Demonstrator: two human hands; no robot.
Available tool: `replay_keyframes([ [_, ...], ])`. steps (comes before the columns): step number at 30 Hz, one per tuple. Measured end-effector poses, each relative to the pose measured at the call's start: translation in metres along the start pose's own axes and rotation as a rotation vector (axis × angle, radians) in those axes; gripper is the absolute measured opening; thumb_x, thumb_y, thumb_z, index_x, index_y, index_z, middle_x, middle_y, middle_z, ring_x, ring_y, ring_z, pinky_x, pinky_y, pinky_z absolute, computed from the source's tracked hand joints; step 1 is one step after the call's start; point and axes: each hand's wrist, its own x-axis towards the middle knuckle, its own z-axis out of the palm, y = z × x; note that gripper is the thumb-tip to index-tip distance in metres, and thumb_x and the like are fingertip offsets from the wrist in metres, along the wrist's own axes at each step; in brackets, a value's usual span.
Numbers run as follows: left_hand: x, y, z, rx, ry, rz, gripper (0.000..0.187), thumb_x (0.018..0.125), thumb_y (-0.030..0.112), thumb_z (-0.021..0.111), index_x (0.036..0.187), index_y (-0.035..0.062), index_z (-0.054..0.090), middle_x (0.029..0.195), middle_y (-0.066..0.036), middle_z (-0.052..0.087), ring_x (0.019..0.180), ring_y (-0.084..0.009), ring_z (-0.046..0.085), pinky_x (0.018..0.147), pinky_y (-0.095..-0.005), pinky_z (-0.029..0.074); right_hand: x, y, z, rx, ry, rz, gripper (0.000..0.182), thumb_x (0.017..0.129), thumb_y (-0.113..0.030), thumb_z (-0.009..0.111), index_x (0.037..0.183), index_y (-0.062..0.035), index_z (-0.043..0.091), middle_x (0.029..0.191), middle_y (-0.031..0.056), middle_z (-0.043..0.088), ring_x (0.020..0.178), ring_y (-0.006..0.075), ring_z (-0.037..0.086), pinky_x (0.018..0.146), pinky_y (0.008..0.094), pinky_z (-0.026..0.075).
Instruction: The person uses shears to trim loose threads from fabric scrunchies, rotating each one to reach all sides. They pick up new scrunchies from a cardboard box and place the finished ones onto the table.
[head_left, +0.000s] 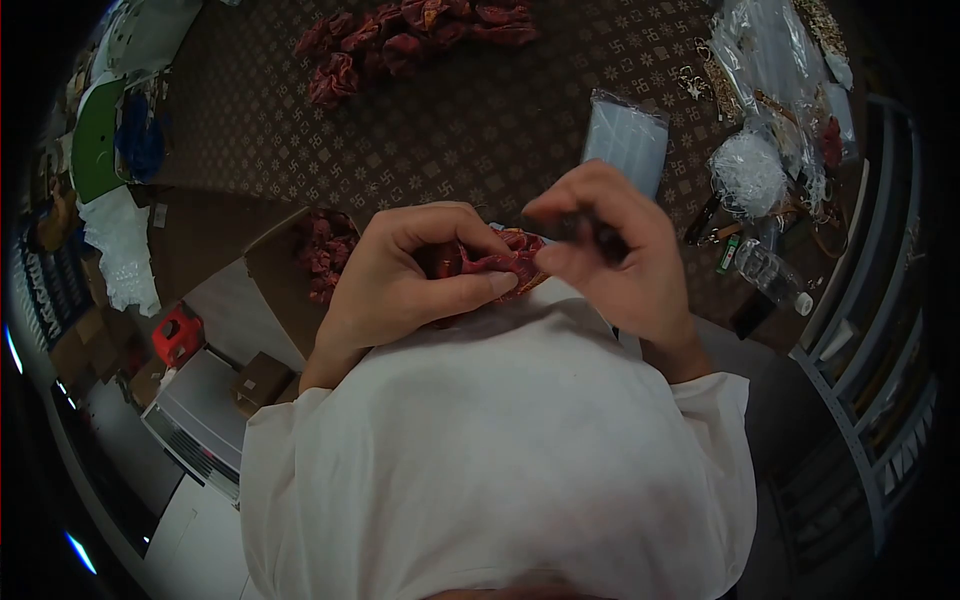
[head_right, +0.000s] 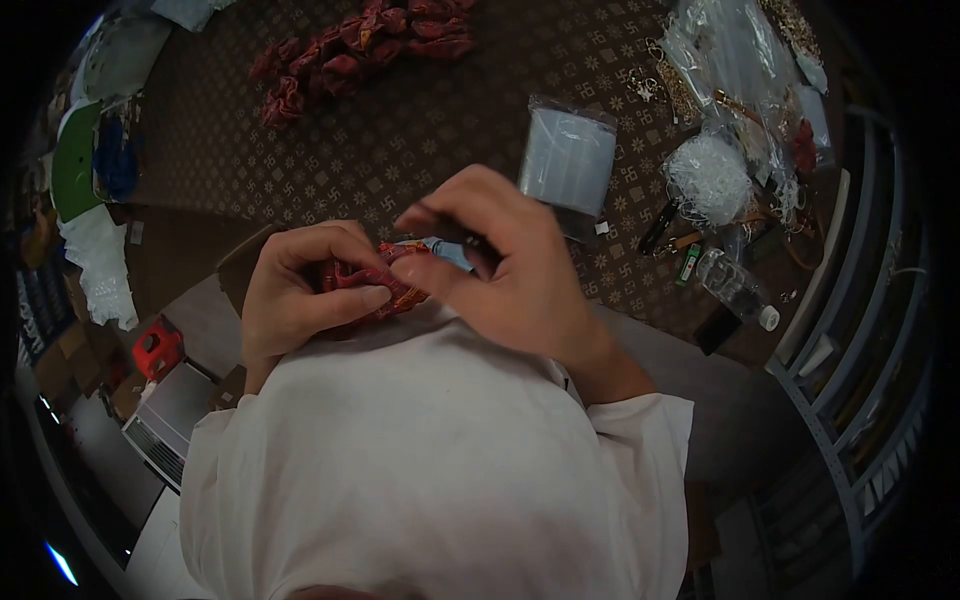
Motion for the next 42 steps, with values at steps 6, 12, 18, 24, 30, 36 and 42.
replay_keyframes([
  [6, -0.003, -0.002, -0.003, -0.174, 0.133, -0.065, 0.013, 0.071, -0.001, 0.07, 0.082, -0.0024, 0.063, 0.077, -0.002, 0.06, 0.067, -0.006, 0.056, 0.057, -0.0181, 0.043, -0.001, 0.006, -0.004, 0.278, -0.289, 0.206, 0.01, 0.075, -0.003, 0.068, 0.077, 0.0007, 0.06, 0.075, 0.0014, 0.052, 0.068, 0.0065, 0.048, 0.057, 0.0213, 0.037],
  [12, -0.004, -0.004, -0.011, -0.166, 0.064, -0.089, 0.01, 0.07, -0.001, 0.068, 0.08, -0.0016, 0.063, 0.077, -0.001, 0.06, 0.068, -0.0057, 0.056, 0.059, -0.0193, 0.044, -0.002, 0.008, 0.0, 0.139, -0.258, 0.147, 0.01, 0.077, -0.004, 0.067, 0.077, 0.0015, 0.058, 0.075, 0.0032, 0.051, 0.066, 0.0085, 0.048, 0.058, 0.0227, 0.039],
  [18, -0.004, -0.001, -0.007, -0.027, 0.171, -0.066, 0.011, 0.07, 0.001, 0.067, 0.08, -0.0021, 0.064, 0.07, -0.002, 0.061, 0.062, -0.0053, 0.055, 0.055, -0.0183, 0.044, -0.001, -0.012, 0.004, -0.329, -0.02, -0.255, 0.033, 0.07, -0.009, 0.071, 0.101, -0.0021, 0.063, 0.073, 0.007, 0.052, 0.061, 0.0168, 0.05, 0.053, 0.0266, 0.043],
  [24, -0.004, -0.001, -0.007, -0.043, 0.154, -0.096, 0.012, 0.068, 0.003, 0.069, 0.078, -0.0022, 0.064, 0.066, -0.003, 0.062, 0.058, -0.0049, 0.055, 0.051, -0.0173, 0.044, 0.0, 0.004, 0.008, -0.569, -0.101, -0.588, 0.04, 0.067, -0.018, 0.071, 0.105, -0.006, 0.064, 0.067, 0.0049, 0.051, 0.053, 0.0173, 0.049, 0.044, 0.0274, 0.039],
  [30, -0.004, -0.002, -0.005, -0.096, 0.164, -0.113, 0.011, 0.068, 0.003, 0.07, 0.077, -0.0019, 0.065, 0.064, -0.002, 0.061, 0.056, -0.0039, 0.054, 0.049, -0.0168, 0.043, 0.001, 0.006, 0.009, -0.617, -0.101, -0.637, 0.038, 0.067, -0.016, 0.071, 0.103, -0.008, 0.065, 0.065, 0.0037, 0.05, 0.051, 0.0158, 0.048, 0.042, 0.0264, 0.038],
  [36, -0.003, -0.005, -0.006, -0.081, 0.153, -0.092, 0.011, 0.068, 0.002, 0.07, 0.077, -0.002, 0.065, 0.064, -0.003, 0.062, 0.057, -0.0043, 0.055, 0.049, -0.017, 0.043, 0.001, 0.005, 0.01, -0.607, -0.111, -0.614, 0.035, 0.068, -0.015, 0.07, 0.101, -0.0078, 0.066, 0.064, 0.0033, 0.049, 0.049, 0.0149, 0.047, 0.041, 0.0263, 0.037],
  [42, -0.003, -0.002, -0.007, -0.077, 0.131, -0.13, 0.012, 0.068, 0.003, 0.07, 0.079, -0.0018, 0.065, 0.066, -0.003, 0.063, 0.059, -0.0052, 0.057, 0.053, -0.0173, 0.045, 0.001, 0.006, 0.01, -0.62, -0.113, -0.619, 0.033, 0.067, -0.014, 0.07, 0.1, -0.0074, 0.066, 0.064, 0.0032, 0.05, 0.049, 0.0159, 0.047, 0.041, 0.0267, 0.037],
])
